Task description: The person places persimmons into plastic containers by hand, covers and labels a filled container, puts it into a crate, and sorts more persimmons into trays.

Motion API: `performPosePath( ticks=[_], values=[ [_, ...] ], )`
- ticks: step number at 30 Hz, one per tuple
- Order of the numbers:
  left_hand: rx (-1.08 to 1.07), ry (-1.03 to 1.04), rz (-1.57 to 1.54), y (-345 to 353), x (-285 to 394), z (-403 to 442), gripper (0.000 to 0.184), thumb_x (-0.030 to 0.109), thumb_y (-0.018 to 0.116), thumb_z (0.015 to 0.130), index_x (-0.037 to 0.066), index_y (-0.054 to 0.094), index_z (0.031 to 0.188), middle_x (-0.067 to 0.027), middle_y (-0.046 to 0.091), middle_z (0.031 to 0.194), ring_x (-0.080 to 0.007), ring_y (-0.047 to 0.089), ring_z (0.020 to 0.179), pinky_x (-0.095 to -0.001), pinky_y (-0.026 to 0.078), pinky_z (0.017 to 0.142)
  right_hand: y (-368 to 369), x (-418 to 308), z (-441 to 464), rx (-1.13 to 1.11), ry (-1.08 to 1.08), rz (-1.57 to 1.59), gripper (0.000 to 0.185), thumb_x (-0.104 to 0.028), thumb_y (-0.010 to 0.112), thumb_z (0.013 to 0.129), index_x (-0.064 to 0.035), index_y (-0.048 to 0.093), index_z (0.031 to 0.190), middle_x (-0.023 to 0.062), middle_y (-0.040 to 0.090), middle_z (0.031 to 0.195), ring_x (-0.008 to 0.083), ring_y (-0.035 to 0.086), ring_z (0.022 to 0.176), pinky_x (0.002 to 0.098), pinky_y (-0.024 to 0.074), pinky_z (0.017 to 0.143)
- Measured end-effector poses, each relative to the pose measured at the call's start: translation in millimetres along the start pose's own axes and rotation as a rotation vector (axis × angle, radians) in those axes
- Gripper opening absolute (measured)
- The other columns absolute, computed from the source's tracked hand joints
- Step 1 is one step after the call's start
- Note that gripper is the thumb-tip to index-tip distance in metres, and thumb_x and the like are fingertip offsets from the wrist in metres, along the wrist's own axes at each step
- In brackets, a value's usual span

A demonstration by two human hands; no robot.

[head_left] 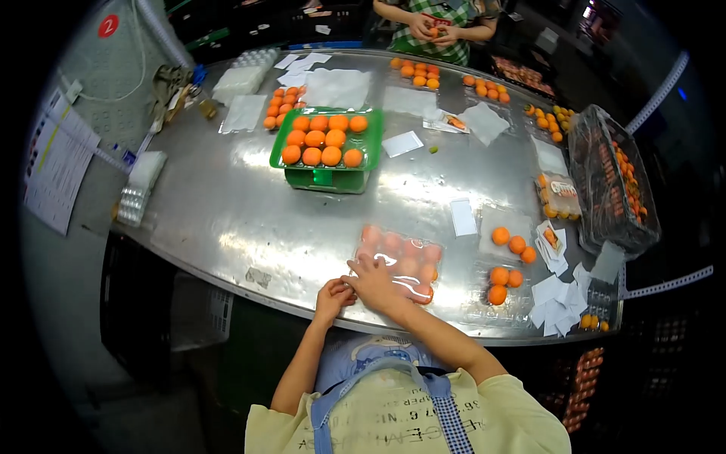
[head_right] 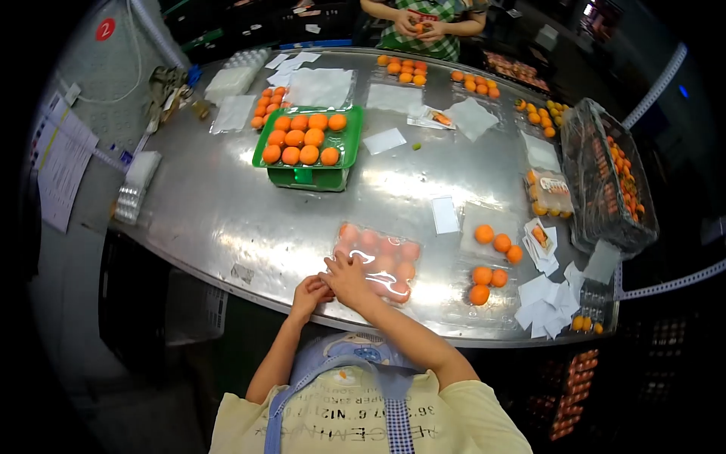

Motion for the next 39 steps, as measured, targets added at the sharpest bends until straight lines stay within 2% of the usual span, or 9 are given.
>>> performPosePath(
  ticks=[8,10,16,20,24,28,31,34,39],
  values=[
    [-0.136,-0.267,-0.017,-5,27,10,0.033,0.015,0.063,0.091,-0.001,0.047,0.115,-0.0179,0.061,0.105,-0.0274,0.068,0.087,-0.0356,0.06,0.073,-48,56,19,0.04,0.327,0.227,0.036,-0.029,0.064,0.078,-0.0106,0.062,0.109,0.009,0.059,0.115,0.0295,0.052,0.109,0.0492,0.0393,0.088],
    [-0.16,-0.233,-0.026,1,24,15,0.051,0.017,0.064,0.091,0.002,0.034,0.13,-0.0185,0.058,0.109,-0.0283,0.066,0.091,-0.0371,0.059,0.075,-22,98,-10,0.411,0.506,-0.207,0.04,-0.038,0.06,0.082,-0.0067,0.061,0.108,0.0125,0.061,0.115,0.0312,0.054,0.106,0.0477,0.0388,0.089],
    [-0.069,0.096,-0.059,40,37,75,0.084,0.019,0.069,0.087,0.008,0.011,0.147,-0.0232,0.041,0.136,-0.0296,0.055,0.114,-0.0388,0.049,0.095,-35,124,-82,-0.281,1.016,0.294,0.057,-0.053,0.051,0.088,0.0015,0.065,0.1,0.0225,0.068,0.09,0.041,0.065,0.086,0.0432,0.0509,0.074],
    [-0.176,0.381,0.649,103,83,86,0.063,0.021,0.062,0.089,0.003,0.033,0.141,-0.0213,0.054,0.127,-0.0299,0.055,0.117,-0.0383,0.046,0.096,-6,89,-126,-0.351,1.048,0.835,0.05,-0.046,0.061,0.089,0.0035,0.065,0.096,0.014,0.07,0.082,0.0247,0.068,0.076,0.0353,0.0532,0.067],
    [-0.416,0.678,0.985,137,59,120,0.037,0.026,0.059,0.086,0.007,0.06,0.118,-0.0145,0.062,0.116,-0.035,0.056,0.109,-0.043,0.043,0.094,5,13,-111,-0.339,0.893,1.242,0.048,-0.039,0.061,0.091,0.0051,0.062,0.109,0.0165,0.068,0.099,0.0206,0.066,0.085,0.0332,0.0524,0.074],
    [-0.531,0.657,0.959,140,64,103,0.033,0.026,0.061,0.084,0.008,0.063,0.112,-0.014,0.063,0.112,-0.036,0.056,0.104,-0.0437,0.041,0.095,18,4,-98,-0.321,0.502,0.95,0.046,-0.036,0.06,0.089,0.0036,0.061,0.113,0.0188,0.066,0.102,0.0272,0.064,0.087,0.0365,0.051,0.079],
    [-0.243,0.703,0.737,95,59,91,0.029,0.014,0.062,0.081,0.006,0.063,0.11,-0.015,0.062,0.108,-0.0343,0.055,0.105,-0.0415,0.042,0.094,-17,12,-77,-0.371,0.458,0.872,0.042,-0.033,0.062,0.087,0.0015,0.062,0.111,0.02,0.066,0.099,0.0319,0.064,0.086,0.0392,0.0501,0.078],
    [0.197,0.661,0.734,42,74,36,0.034,0.002,0.056,0.078,0.004,0.059,0.112,-0.0144,0.06,0.11,-0.0301,0.056,0.103,-0.038,0.045,0.09,-34,10,-61,-0.035,0.405,0.692,0.034,-0.023,0.069,0.079,-0.0001,0.062,0.103,0.0181,0.065,0.098,0.0325,0.063,0.088,0.0395,0.0494,0.077],
    [-0.004,0.163,0.546,-24,19,8,0.045,-0.009,0.058,0.078,0.004,0.052,0.121,-0.0095,0.061,0.106,-0.0152,0.063,0.083,-0.0273,0.052,0.073,-33,-1,-28,-0.041,0.184,0.31,0.056,-0.019,0.076,0.069,-0.0117,0.055,0.121,0.0141,0.044,0.137,0.0334,0.039,0.127,0.0456,0.0368,0.099]
  ],
)
Point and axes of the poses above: each hand's wrist, its own z-axis towards the middle knuckle, its own y-axis out of the palm, x = y × z, the point moved 1 cm from there along z, towards the middle knuckle
